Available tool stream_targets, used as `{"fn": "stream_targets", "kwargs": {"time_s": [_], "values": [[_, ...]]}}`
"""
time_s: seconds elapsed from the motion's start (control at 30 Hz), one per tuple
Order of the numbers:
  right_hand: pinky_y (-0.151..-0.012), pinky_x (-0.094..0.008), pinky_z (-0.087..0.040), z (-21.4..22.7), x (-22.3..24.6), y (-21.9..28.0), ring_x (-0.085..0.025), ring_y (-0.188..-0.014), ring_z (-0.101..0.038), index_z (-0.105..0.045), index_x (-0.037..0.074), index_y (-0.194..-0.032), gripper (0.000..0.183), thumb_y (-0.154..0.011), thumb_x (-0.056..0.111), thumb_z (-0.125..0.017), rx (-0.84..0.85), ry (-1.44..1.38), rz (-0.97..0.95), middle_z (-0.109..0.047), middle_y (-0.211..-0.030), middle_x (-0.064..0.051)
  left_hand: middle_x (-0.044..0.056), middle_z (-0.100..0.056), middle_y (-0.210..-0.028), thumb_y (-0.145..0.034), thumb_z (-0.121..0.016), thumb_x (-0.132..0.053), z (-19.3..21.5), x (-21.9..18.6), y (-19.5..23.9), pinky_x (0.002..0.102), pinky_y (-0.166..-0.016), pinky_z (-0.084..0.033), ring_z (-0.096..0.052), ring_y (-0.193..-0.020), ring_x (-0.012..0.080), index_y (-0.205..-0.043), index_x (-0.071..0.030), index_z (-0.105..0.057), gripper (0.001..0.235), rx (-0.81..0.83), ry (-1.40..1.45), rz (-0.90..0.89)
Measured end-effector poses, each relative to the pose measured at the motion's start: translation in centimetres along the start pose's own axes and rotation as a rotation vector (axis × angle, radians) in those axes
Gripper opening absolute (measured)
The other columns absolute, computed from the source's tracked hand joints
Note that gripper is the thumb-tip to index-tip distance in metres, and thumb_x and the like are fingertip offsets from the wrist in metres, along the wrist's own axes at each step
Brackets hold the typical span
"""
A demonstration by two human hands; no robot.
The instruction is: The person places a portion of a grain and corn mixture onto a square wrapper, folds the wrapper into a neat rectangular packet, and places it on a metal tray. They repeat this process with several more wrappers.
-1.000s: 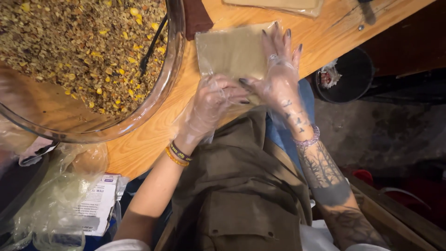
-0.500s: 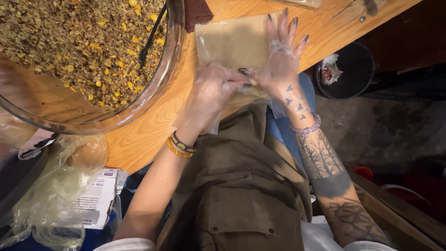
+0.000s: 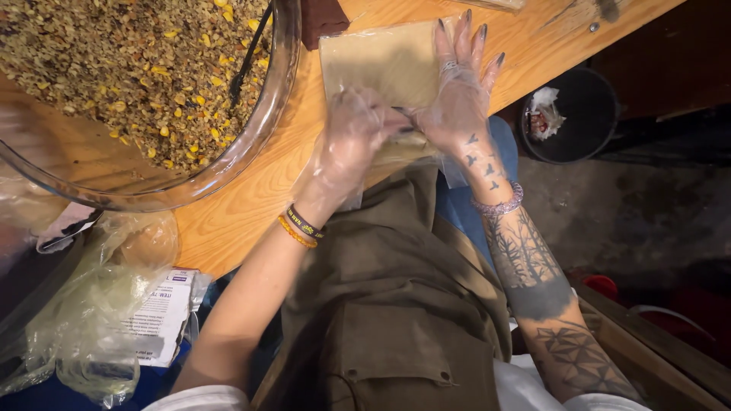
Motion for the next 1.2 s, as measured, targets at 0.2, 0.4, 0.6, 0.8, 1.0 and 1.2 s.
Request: {"fn": "stream_targets", "kwargs": {"time_s": [0.2,0.4,0.6,0.8,1.0,1.2], "values": [[-0.133,-0.062,0.011,-0.3,-0.1,-0.3,-0.033,-0.166,0.021,0.011,0.023,-0.177,0.137,-0.090,0.075,-0.080,0.106,0.157,-0.110,0.024,-0.178,-0.009,0.000,-0.074,-0.099,-0.095,-0.092,-0.009,1.7,-1.2,1.9,0.044,-0.079,-0.046,-0.056,-0.092,0.0277,-0.107,-0.020,-0.080,0.021,-0.042,-0.260,-0.296],[-0.132,-0.061,0.014,-0.4,-0.2,0.0,-0.034,-0.167,0.018,0.001,0.021,-0.180,0.134,-0.092,0.064,-0.090,0.018,0.039,-0.044,0.019,-0.180,-0.008,0.001,-0.068,-0.099,-0.082,-0.100,-0.022,1.8,-1.1,1.6,0.047,-0.099,-0.046,-0.056,-0.102,0.0275,-0.110,-0.018,-0.082,0.033,0.048,-0.150,-0.192],[-0.132,-0.061,0.014,-0.1,0.4,0.0,-0.029,-0.165,0.022,0.007,0.021,-0.178,0.134,-0.091,0.075,-0.079,0.080,0.126,-0.095,0.022,-0.180,-0.006,-0.008,-0.076,-0.106,-0.089,-0.100,-0.016,2.1,-1.3,1.9,0.043,-0.091,-0.043,-0.058,-0.100,0.0246,-0.105,-0.023,-0.082,0.025,-0.004,-0.097,-0.172],[-0.133,-0.061,0.013,0.2,0.5,0.2,-0.030,-0.165,0.020,0.004,0.022,-0.179,0.132,-0.092,0.065,-0.086,0.066,0.105,-0.096,0.020,-0.180,-0.006,-0.010,-0.081,-0.105,-0.100,-0.087,-0.027,2.4,-2.7,1.7,0.045,-0.092,-0.043,-0.066,-0.100,0.0242,-0.103,-0.029,-0.084,0.005,-0.074,-0.299,-0.187],[-0.132,-0.063,0.011,-0.2,0.1,0.0,-0.034,-0.165,0.019,0.003,0.021,-0.179,0.133,-0.091,0.069,-0.085,0.046,0.110,-0.058,0.019,-0.180,-0.008,0.000,-0.082,-0.102,-0.110,-0.069,-0.022,1.8,-2.8,2.4,0.043,-0.086,-0.054,-0.073,-0.093,0.0255,-0.114,-0.017,-0.082,0.014,-0.256,-0.285,-0.143],[-0.132,-0.062,0.011,0.1,0.3,0.1,-0.034,-0.167,0.016,0.003,0.022,-0.178,0.130,-0.092,0.061,-0.086,0.044,0.089,-0.061,0.016,-0.181,-0.009,0.009,-0.078,-0.116,-0.109,-0.072,-0.035,1.9,-1.1,3.2,0.046,-0.097,-0.059,-0.074,-0.108,0.0286,-0.139,-0.022,-0.072,0.032,-0.115,-0.171,-0.172]]}}
Point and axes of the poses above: each hand's wrist, its own y-axis away from the middle knuckle, its own z-axis out of the back of the hand, x = y × z, the point moved 6 cm from there along -y, towards the middle knuckle
